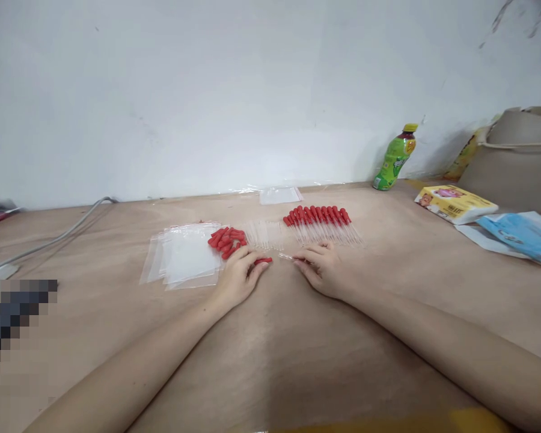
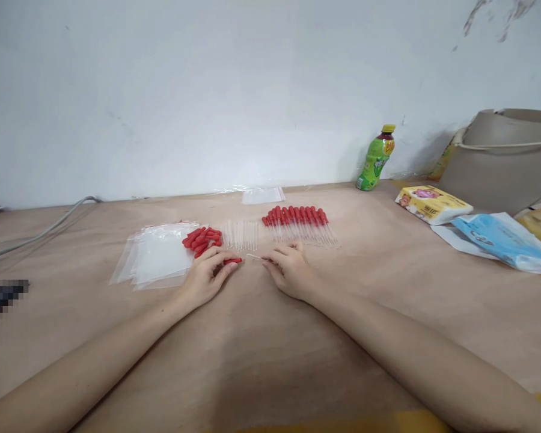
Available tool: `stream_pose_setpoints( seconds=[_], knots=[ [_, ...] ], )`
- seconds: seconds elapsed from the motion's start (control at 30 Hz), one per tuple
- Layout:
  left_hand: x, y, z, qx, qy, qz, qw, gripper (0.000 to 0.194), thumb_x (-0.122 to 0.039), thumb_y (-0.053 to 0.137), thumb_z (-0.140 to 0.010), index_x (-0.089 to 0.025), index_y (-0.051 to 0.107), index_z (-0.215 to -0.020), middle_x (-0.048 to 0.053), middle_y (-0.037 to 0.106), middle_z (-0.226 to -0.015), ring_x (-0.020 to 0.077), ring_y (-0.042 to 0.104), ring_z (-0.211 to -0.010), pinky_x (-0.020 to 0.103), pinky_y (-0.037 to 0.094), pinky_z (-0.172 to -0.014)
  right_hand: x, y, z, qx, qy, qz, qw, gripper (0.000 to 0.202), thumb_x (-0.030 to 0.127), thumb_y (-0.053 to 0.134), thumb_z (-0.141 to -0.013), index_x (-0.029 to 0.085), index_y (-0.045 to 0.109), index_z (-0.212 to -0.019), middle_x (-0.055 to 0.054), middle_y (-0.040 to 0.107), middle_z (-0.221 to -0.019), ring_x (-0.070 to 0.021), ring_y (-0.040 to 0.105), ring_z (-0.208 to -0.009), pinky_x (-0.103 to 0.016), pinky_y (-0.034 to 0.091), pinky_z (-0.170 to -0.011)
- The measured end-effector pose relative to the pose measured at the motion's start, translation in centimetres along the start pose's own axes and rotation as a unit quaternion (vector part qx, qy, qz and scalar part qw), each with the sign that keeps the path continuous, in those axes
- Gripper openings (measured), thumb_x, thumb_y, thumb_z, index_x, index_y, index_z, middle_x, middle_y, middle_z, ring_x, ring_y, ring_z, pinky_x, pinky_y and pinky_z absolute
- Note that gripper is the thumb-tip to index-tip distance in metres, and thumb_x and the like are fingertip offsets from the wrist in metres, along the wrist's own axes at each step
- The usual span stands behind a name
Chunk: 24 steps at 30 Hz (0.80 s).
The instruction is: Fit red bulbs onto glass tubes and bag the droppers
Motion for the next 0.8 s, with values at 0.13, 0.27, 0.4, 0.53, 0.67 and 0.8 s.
stream_pose_setpoints(
  seconds=[0.13, 0.27, 0.4, 0.53, 0.67, 0.8],
  knots=[
    [-0.2, 0.1, -0.1, 0.009, 0.005, 0.035, 0.999, 0.018, -0.025, 0.046, -0.086, -0.020, 0.061, -0.096, 0.003, 0.061, -0.090, 0.0156, 0.055, -0.087, 0.029, 0.043, -0.077, 0.4, 0.6, -0.1, 0.012, -0.014, -0.012, 1.000, 0.015, 0.021, 0.045, -0.085, 0.017, 0.059, -0.089, -0.003, 0.063, -0.082, -0.0125, 0.055, -0.076, -0.032, 0.028, -0.079],
    [-0.3, 0.2, 0.0, 0.012, -0.007, 0.047, 0.999, 0.017, -0.025, 0.046, -0.087, -0.020, 0.060, -0.094, 0.001, 0.064, -0.086, 0.0138, 0.057, -0.078, 0.026, 0.043, -0.070, 0.8, 0.8, -0.1, 0.016, -0.018, -0.019, 1.000, 0.016, 0.021, 0.045, -0.085, 0.017, 0.060, -0.090, -0.003, 0.063, -0.081, -0.0125, 0.055, -0.076, -0.033, 0.027, -0.080],
    [-0.1, 0.2, 0.1, 0.007, -0.027, 0.055, 0.998, 0.018, -0.026, 0.045, -0.087, -0.020, 0.060, -0.094, -0.001, 0.065, -0.080, 0.0107, 0.056, -0.064, 0.022, 0.042, -0.060, 1.0, 0.6, -0.2, 0.010, -0.022, -0.034, 0.999, 0.014, 0.021, 0.046, -0.084, 0.017, 0.059, -0.089, -0.002, 0.062, -0.076, -0.0112, 0.054, -0.070, -0.032, 0.027, -0.080],
    [0.1, 0.4, 0.2, 0.012, -0.054, 0.059, 0.997, 0.020, -0.028, 0.044, -0.087, -0.018, 0.061, -0.092, -0.002, 0.063, -0.068, 0.0099, 0.053, -0.056, 0.021, 0.040, -0.053, 0.9, 0.4, -0.1, 0.006, -0.010, -0.036, 0.999, 0.014, 0.021, 0.046, -0.084, 0.018, 0.058, -0.089, -0.001, 0.061, -0.075, -0.0108, 0.053, -0.067, -0.032, 0.028, -0.080],
    [0.1, 0.3, 0.2, 0.007, -0.053, 0.062, 0.997, 0.021, -0.028, 0.044, -0.087, -0.018, 0.062, -0.091, -0.001, 0.063, -0.071, 0.0097, 0.053, -0.056, 0.020, 0.040, -0.053, 1.0, 0.2, 0.0, 0.000, -0.014, -0.027, 1.000, 0.014, 0.021, 0.046, -0.084, 0.018, 0.058, -0.089, -0.001, 0.062, -0.075, -0.0110, 0.054, -0.068, -0.034, 0.027, -0.083],
    [0.3, 0.4, 0.4, 0.007, -0.058, 0.075, 0.995, 0.021, -0.030, 0.044, -0.086, -0.018, 0.061, -0.092, -0.001, 0.063, -0.069, 0.0100, 0.054, -0.057, 0.021, 0.041, -0.054, 1.5, 0.3, 0.1, 0.000, -0.037, -0.030, 0.999, 0.013, 0.020, 0.046, -0.084, 0.018, 0.058, -0.089, -0.001, 0.061, -0.073, -0.0113, 0.053, -0.068, -0.035, 0.027, -0.084]
  ],
)
Point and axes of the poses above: each hand's wrist, its own z-axis away from the middle knuckle, its own y-axis out of the palm, x = y × z, the point moved 10 cm from there along -z, towards the middle knuckle
